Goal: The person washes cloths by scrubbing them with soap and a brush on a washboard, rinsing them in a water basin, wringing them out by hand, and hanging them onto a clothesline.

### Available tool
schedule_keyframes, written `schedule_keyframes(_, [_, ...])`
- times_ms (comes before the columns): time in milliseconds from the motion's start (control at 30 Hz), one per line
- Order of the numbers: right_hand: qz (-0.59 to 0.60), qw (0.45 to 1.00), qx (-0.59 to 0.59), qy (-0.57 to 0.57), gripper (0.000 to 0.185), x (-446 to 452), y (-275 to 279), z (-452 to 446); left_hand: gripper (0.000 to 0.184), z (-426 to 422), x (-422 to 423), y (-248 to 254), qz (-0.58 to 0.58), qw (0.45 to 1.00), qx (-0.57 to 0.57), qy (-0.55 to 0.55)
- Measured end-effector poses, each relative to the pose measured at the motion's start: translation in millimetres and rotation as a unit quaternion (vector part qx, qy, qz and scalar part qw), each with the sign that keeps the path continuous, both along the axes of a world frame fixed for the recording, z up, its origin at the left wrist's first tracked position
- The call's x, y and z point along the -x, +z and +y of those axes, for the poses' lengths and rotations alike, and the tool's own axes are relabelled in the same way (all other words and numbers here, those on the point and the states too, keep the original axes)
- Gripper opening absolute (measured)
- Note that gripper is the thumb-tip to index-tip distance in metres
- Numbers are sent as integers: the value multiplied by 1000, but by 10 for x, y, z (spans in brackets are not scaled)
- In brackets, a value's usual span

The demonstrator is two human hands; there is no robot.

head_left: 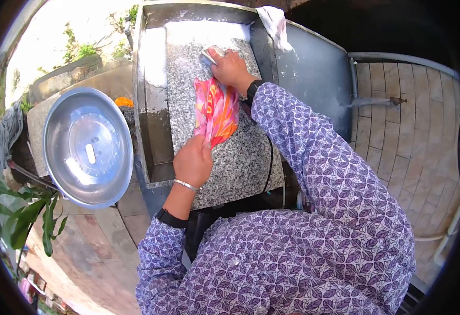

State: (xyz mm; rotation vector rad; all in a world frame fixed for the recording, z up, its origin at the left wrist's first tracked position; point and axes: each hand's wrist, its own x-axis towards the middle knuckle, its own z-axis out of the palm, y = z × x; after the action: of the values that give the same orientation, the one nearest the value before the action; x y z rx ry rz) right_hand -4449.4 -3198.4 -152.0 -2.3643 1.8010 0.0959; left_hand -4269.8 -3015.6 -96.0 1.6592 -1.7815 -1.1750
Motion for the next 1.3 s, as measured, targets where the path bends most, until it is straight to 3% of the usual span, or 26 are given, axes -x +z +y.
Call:
schedule_keyframes(33, [42,997,-51,-27,51,-79,104,-48,13,23,-39,16,-4,1000,-3,4])
schedule_keyframes(67, [-30,991,-130,-15,52,-89,199,93,13,65,-77,22,-5,1000,1,3])
schedule_keyframes(200, [-144,948,-42,281,61,4,555,1066,13,83,-45,-25,1,1000,28,3])
schedule_keyframes(267, [-132,975,-9,178,57,106,207,703,15,122,-43,-56,9,1000,20,-23])
schedule_keyframes(333, [-30,999,-19,1,53,94,-73,137,14,131,-37,-36,0,1000,20,-23])
schedule_keyframes(433, [33,997,-65,-22,54,0,67,-100,13,119,-25,-7,-7,999,50,-8])
schedule_keyframes(467, [-15,993,-117,-11,53,12,141,57,13,139,-23,0,0,998,59,2])
schedule_keyframes(500, [-58,985,-164,7,53,-34,366,287,13,93,-13,-3,5,998,67,5])
schedule_keyframes(600, [-117,946,-94,287,52,-19,703,1050,12,148,-41,-43,-7,998,66,-13])
schedule_keyframes(667, [-97,971,-104,194,51,63,451,774,11,139,-65,-33,6,997,64,-53])
schedule_keyframes(767, [-23,999,-30,30,53,130,-109,58,9,136,-62,-8,12,998,48,-36])
schedule_keyframes(800, [15,999,-30,-2,53,106,-41,-114,9,111,-35,-1,12,998,58,-35])
schedule_keyframes(833, [14,1000,-21,-1,53,81,16,-124,8,101,-26,-14,7,997,67,-27])
schedule_keyframes(900, [-34,993,-110,26,54,-8,173,150,8,132,-59,24,6,997,74,-21])
schedule_keyframes(1000, [-126,952,-98,260,51,3,648,1102,6,187,-63,-4,-8,998,52,-32])
schedule_keyframes(1067, [-72,964,-50,249,49,169,348,967,7,128,-59,-21,-2,996,62,-58])
schedule_keyframes(1133, [-67,995,-15,77,56,100,29,424,7,103,-53,-41,-7,997,49,-61])
schedule_keyframes(1233, [7,1000,-3,-10,53,62,-28,-129,7,115,-21,-14,-9,997,56,-49])
schedule_keyframes(1300, [-14,990,-143,-3,52,-4,142,17,7,149,-72,26,-4,997,60,-49])
